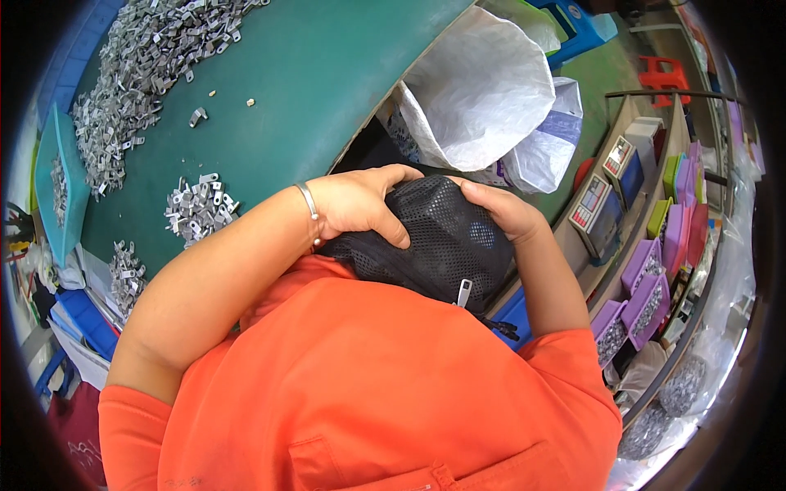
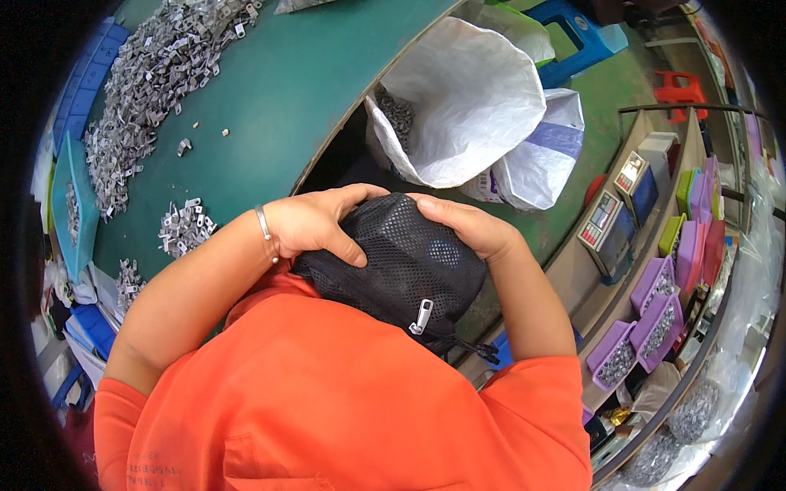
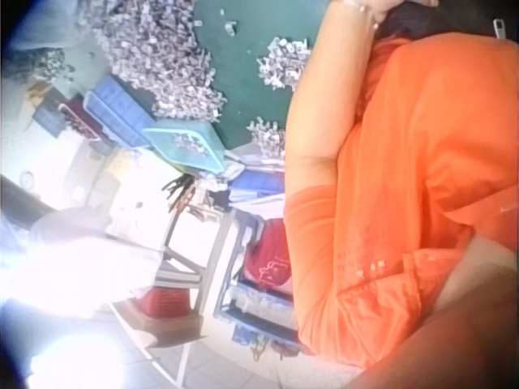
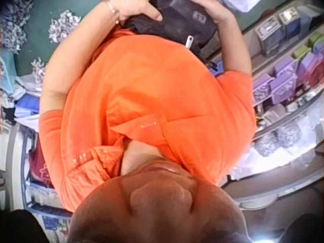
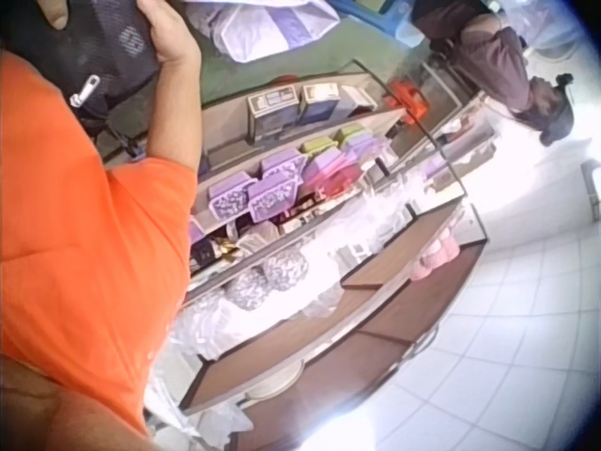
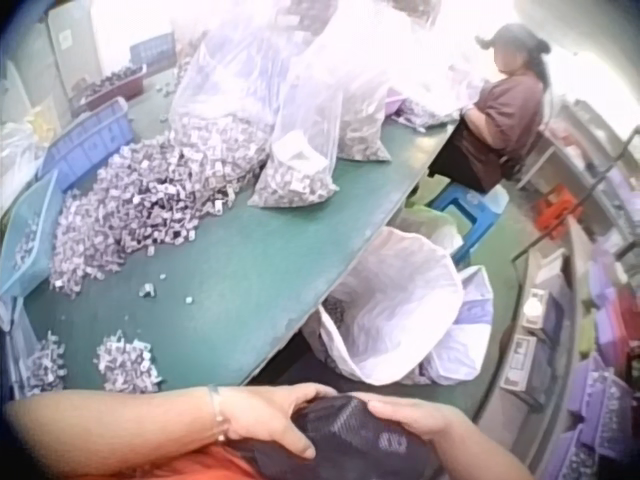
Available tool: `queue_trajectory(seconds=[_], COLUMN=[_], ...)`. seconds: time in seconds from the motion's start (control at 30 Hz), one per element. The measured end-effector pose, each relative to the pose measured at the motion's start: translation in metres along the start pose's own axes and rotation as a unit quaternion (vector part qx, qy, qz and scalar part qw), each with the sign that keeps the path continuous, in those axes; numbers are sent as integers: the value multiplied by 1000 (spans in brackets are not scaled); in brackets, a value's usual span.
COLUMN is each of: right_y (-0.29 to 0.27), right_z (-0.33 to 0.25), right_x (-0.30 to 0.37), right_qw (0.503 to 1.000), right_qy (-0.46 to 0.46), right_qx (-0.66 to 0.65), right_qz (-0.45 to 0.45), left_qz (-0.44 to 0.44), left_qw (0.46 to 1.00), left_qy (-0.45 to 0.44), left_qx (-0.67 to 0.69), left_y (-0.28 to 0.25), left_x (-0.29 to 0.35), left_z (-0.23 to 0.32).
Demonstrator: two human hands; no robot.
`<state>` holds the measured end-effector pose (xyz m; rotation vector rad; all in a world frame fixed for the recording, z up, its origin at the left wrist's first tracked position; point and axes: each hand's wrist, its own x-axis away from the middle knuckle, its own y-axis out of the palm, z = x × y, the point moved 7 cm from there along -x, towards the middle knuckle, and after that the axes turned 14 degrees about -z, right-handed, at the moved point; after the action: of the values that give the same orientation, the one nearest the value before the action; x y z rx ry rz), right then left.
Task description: The person sits at a green workbench and repeatedly picks up small metal brackets and fasteners, joining them by hand. They place the assembled units into a pile on the table. Midway through, they pause to adjust their head-mounted camera before resuming the assembly task.
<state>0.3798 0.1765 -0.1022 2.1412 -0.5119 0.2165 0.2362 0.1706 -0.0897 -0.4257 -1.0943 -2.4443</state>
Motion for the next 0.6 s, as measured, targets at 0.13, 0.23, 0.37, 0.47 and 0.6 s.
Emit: queue_trajectory(seconds=[0.13,0.23,0.37,0.47,0.6], right_y=[6,11,8,0,-5], right_z=[-1,-8,-6,2,10], right_x=[2,2,2,-1,-7], right_qw=[1000,998,994,999,999], right_qy=[-3,1,30,30,19], right_qx=[-23,60,103,30,-28], right_qz=[-17,-27,-8,-10,-13], left_qz=[-16,-19,-22,-19,-14], left_qw=[1000,1000,999,999,999], left_qy=[7,19,31,30,28], left_qx=[-12,1,14,-1,19], left_y=[3,4,2,3,1], left_x=[4,5,3,3,2], left_z=[4,3,1,3,-1])
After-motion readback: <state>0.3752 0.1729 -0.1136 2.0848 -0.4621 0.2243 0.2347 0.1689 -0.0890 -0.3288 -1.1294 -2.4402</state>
